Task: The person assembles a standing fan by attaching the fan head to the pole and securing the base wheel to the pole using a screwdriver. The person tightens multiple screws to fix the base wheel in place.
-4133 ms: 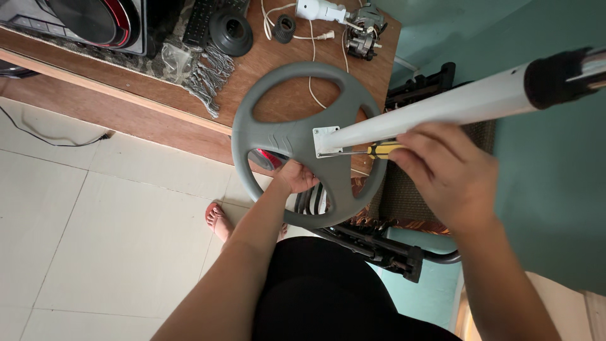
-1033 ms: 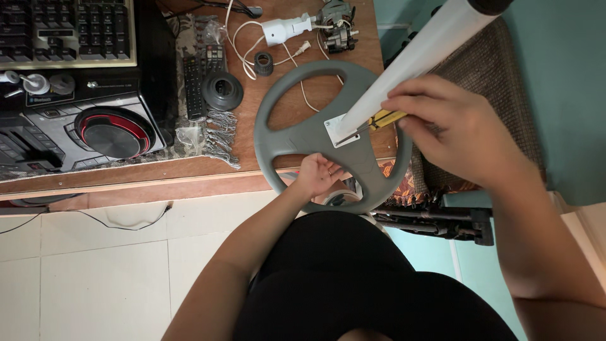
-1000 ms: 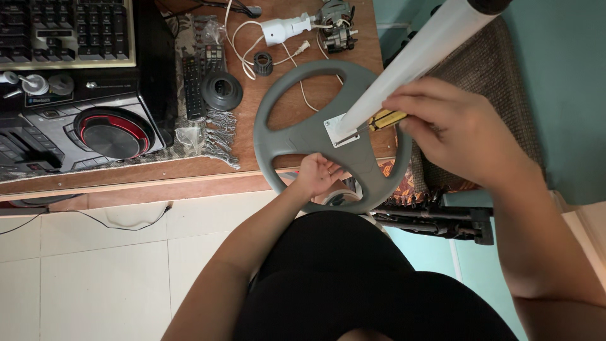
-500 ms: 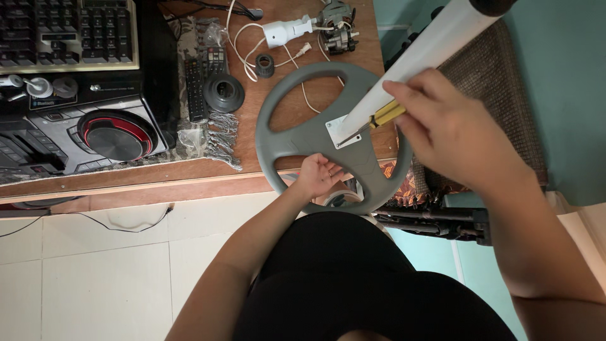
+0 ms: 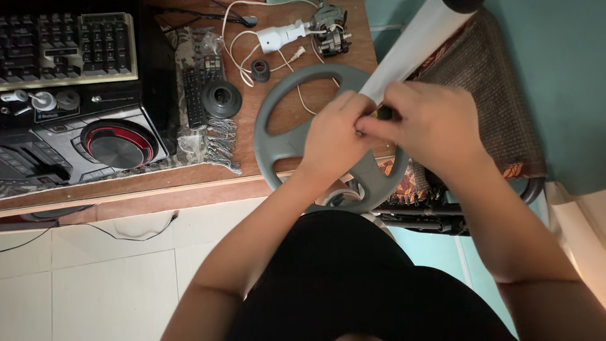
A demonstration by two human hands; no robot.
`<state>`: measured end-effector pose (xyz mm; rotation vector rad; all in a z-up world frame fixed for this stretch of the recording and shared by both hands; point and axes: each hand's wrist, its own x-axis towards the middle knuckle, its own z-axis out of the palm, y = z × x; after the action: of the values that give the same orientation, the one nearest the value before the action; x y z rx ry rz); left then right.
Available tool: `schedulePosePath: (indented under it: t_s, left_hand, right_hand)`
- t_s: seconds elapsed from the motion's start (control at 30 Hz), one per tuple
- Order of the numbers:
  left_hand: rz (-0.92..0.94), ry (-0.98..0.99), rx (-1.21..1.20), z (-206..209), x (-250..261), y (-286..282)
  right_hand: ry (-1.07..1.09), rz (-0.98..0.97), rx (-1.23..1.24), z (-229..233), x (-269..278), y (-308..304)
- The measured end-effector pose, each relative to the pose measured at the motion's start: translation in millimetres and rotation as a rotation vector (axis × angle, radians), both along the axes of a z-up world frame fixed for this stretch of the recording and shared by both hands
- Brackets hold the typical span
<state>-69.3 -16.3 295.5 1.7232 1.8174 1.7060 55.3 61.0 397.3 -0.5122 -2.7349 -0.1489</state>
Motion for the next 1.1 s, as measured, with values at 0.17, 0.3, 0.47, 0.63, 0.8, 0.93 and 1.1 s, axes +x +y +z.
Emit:
schedulePosePath:
  t_s: [0.17,0.3,0.47,0.63,0.8,0.93,1.1]
  left_hand:
    - [-0.147,-0.016,-0.090,12,-19,6]
    - [-0.159,-0.132,0.051,7,-12,1]
    - [-0.043,-0.163,-0.042,9,-2,-1]
    - [-0.125,-0.018,0.041,7,-12,-1]
    - [-0.056,-0.162,-0.005,2,4,3]
    - [-0.159,-0.140,0.014,3,-7,5]
    - [-0.101,-0.115,-0.019,3,1,0]
  right_hand:
    - [0.154,0.336,-0.177,16,6,0]
    - [0.080,0.222,-0.247,15,9,4]
    - [0.078,0.124,-0.196,12,12,7]
    - [0.103,0.256,-0.168,15,17,10]
    - [0.050,0.147,-0.163,14,10,8]
    - [0.135,0.346,-0.278,19,16,8]
    - [0.037,0.204,-0.180,17,10,11]
